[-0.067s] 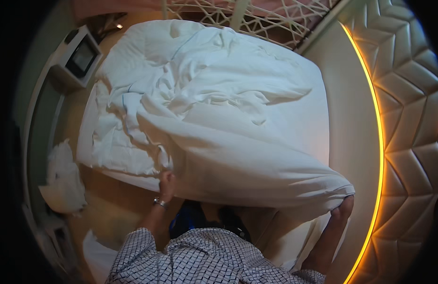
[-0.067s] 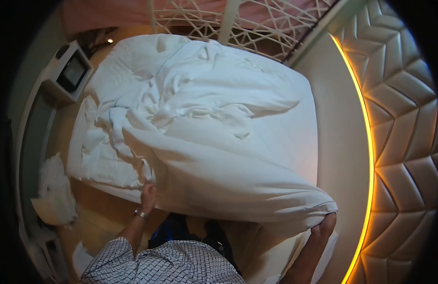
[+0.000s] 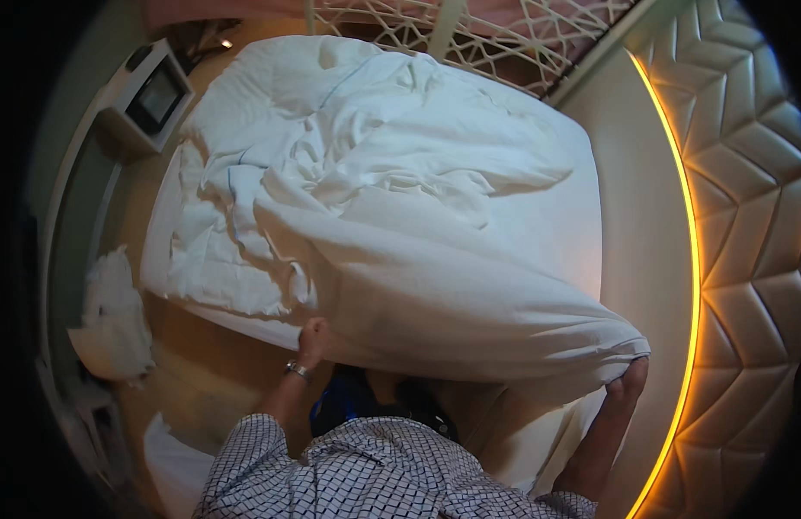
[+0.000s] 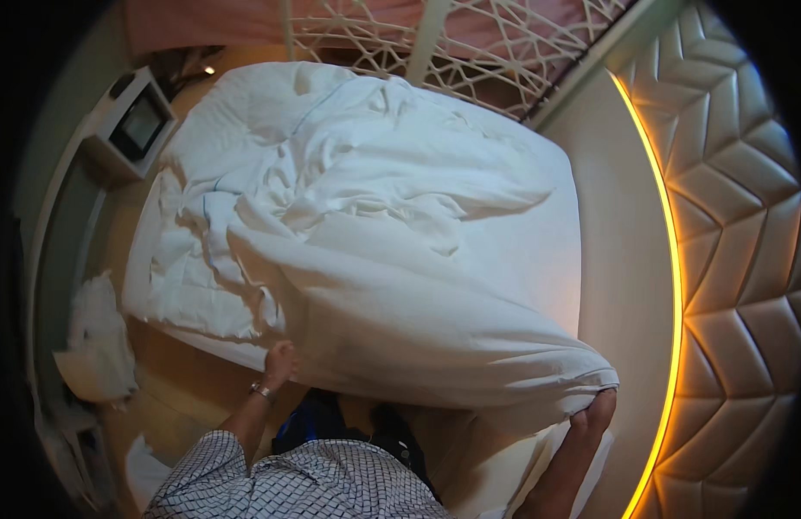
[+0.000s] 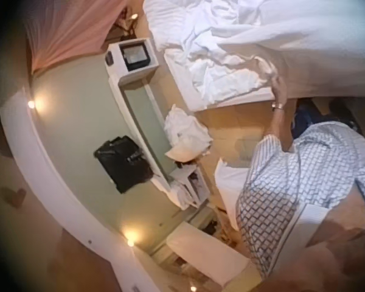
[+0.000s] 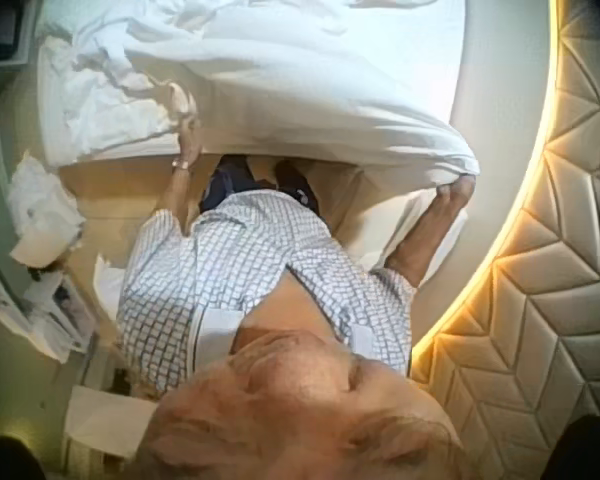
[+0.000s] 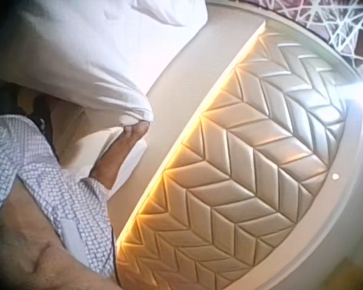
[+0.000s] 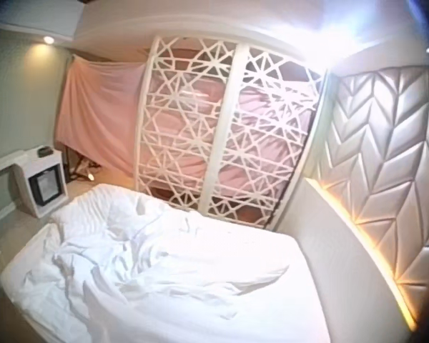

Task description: The person is making a bed by arranging a white duvet and pillows. They repeatedly lift, fold, and smooth the duvet to cover the mattress, then adjust the pillows at the head of the bed.

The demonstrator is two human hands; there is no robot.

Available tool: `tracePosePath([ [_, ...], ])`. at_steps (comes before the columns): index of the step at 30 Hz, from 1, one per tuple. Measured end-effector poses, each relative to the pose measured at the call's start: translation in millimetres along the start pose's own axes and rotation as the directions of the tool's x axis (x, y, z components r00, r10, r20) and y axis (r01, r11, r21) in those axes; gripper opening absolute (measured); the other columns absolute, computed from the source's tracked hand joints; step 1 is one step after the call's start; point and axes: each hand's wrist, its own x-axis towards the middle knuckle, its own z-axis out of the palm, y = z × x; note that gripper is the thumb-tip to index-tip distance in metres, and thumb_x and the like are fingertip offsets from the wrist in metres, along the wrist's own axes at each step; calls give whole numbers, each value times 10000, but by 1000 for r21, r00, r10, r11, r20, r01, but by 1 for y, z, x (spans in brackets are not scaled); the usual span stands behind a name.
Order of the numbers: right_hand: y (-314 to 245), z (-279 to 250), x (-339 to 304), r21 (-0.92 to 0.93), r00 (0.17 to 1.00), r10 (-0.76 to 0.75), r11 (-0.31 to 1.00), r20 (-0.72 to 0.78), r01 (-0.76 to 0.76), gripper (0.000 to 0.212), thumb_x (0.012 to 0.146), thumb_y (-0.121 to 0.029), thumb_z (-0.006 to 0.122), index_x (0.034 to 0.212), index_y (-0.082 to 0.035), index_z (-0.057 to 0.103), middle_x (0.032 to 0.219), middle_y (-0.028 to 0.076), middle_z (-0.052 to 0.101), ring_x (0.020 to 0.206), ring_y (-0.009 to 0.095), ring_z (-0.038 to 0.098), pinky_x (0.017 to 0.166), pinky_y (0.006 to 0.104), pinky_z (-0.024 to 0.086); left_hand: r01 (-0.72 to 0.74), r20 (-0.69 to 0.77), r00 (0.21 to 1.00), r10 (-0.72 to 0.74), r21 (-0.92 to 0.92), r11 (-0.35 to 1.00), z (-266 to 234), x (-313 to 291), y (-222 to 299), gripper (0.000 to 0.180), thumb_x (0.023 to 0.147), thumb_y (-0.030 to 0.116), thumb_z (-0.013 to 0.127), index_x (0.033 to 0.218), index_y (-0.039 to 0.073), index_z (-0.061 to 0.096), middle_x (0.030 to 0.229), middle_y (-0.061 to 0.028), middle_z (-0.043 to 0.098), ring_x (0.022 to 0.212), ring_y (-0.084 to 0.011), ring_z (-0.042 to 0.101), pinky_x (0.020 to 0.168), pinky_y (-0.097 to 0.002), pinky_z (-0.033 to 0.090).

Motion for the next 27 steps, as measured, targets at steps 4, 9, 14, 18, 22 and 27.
tracePosePath([
  [4, -35, 11, 40, -56, 994, -9, 998, 112, 16, 384, 1032, -264, 415, 1231, 3, 607, 1247, 163, 651, 1106, 315, 639, 964, 470, 541, 475, 426, 864, -268, -514, 714, 80, -13, 4, 324, 1011, 347, 537, 1158, 60, 574, 864, -52, 608, 675, -194, 610, 535, -386, 534],
  [9, -64, 3, 50, -146, 993, -17, 989, 118, 35, 387, 1028, -274, 424, 1233, -2, 607, 1258, 160, 649, 1121, 317, 637, 976, 482, 538, 522, 364, 762, -536, -835, 175, 132, -25, 110, 316, 1015, 349, 526, 1152, 69, 577, 1016, -102, 652, 832, -272, 659, 708, -429, 590],
  [14, -62, -9, 73, -130, 991, 12, 992, 130, 5, 389, 1020, -284, 439, 1231, -4, 609, 1250, 161, 655, 1116, 323, 641, 974, 488, 540, 90, 126, 958, -259, -985, -146, 127, 42, 39, 230, 1011, 258, 539, 1145, 80, 597, 1111, -82, 665, 942, -257, 663, 823, -411, 591],
  [18, -62, -34, 91, -131, 990, -6, 991, 139, 24, 384, 1022, -283, 436, 1221, -5, 612, 1238, 162, 658, 1098, 324, 646, 954, 484, 551, -64, -137, 956, -260, -961, 269, 61, 51, 81, 219, 1009, 226, 554, 1146, 60, 598, 1054, -31, 677, 935, -206, 676, 788, -395, 605],
  [22, -57, -22, 110, -142, 997, 1, 990, 73, 10, 390, 1036, -290, 410, 1218, -10, 610, 1233, 166, 655, 1076, 327, 650, 934, 478, 559, -285, -397, 915, -65, -754, 593, -36, 31, 132, 235, 1008, 281, 579, 1129, 80, 597, 1031, -30, 681, 892, -153, 677, 725, -327, 584],
  [27, -56, -3, 131, -154, 999, 6, 988, 37, 0, 413, 1040, -304, 384, 1228, -11, 606, 1239, 164, 651, 1085, 329, 649, 926, 481, 562, -503, -465, 852, 242, -595, 627, -92, 47, 257, 231, 999, 290, 599, 1078, 73, 604, 1030, 13, 615, 978, -104, 581, 860, -294, 472],
])
